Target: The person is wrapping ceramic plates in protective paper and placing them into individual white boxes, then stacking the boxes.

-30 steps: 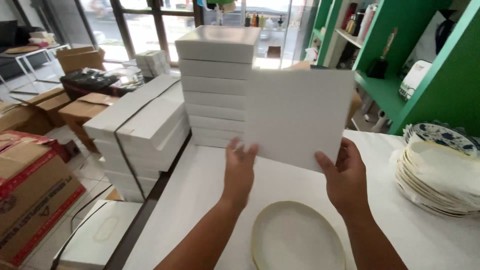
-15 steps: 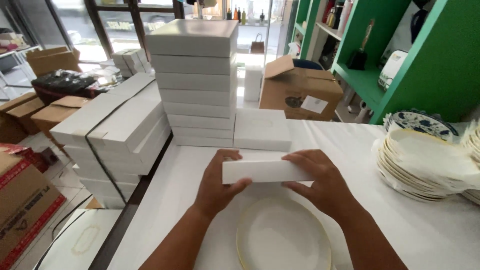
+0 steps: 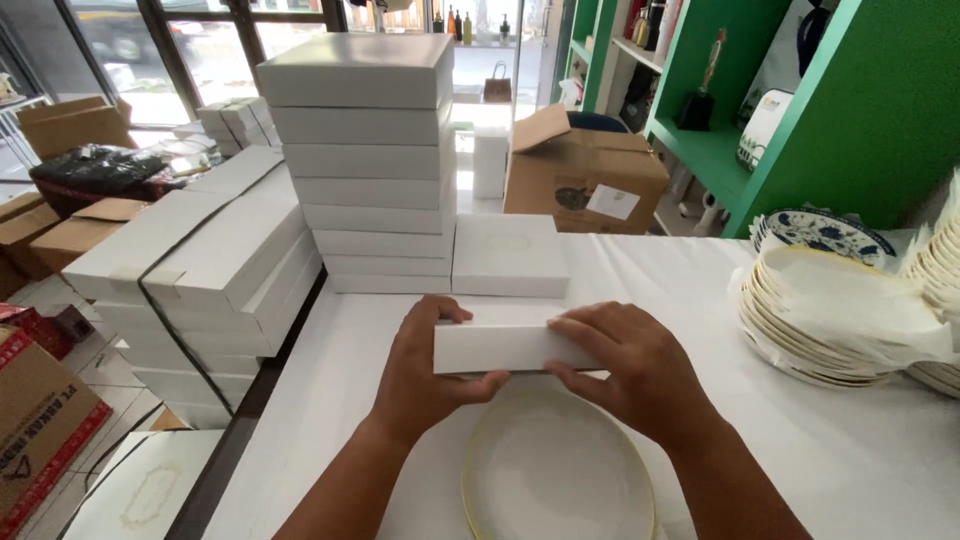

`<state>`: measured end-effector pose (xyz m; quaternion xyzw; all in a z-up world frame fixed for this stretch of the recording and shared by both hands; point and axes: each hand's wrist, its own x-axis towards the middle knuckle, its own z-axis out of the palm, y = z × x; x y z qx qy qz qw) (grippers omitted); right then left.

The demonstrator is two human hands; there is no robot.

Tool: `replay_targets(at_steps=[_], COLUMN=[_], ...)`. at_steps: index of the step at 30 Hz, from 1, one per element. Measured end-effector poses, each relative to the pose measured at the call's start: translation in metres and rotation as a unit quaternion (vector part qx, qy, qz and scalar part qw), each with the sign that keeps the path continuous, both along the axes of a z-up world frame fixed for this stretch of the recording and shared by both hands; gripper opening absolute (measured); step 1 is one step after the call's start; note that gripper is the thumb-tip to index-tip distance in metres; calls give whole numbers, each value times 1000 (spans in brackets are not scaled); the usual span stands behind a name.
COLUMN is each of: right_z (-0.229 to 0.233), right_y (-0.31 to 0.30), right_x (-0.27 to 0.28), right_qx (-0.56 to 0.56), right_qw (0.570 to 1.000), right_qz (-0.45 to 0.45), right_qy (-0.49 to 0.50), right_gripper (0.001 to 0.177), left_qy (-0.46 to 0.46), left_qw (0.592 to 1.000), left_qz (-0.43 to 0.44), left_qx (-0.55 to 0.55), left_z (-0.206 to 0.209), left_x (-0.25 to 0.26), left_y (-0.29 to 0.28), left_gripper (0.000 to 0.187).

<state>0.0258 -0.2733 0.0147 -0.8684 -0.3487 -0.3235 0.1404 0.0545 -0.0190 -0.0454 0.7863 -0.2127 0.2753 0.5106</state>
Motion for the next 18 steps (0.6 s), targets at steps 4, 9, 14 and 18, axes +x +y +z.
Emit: replay_targets(at_steps=[4,9,14,18], right_z=[-2,-9,-11,-8], right_y=[4,7,3,5], right_x=[-1,0,1,0], right_qx=[-14,-64,-70,-66], right_qw=[1000,986,985,986], right_qz=[9,80,95,103], right_qy=[-11,-133,-128,-114], right_gripper=[42,42,47,45], left_qy=[-1,-67,-75,16], left_qw=[1000,996,996,999], left_qz=[-2,-5,-24,-29], left_qx=[4,51,38,9], left_z=[5,5,4,2], left_x=[-7,-8,-6,-4], left_y=[-5,-7,-3,-1], left_gripper=[73,68,72,72])
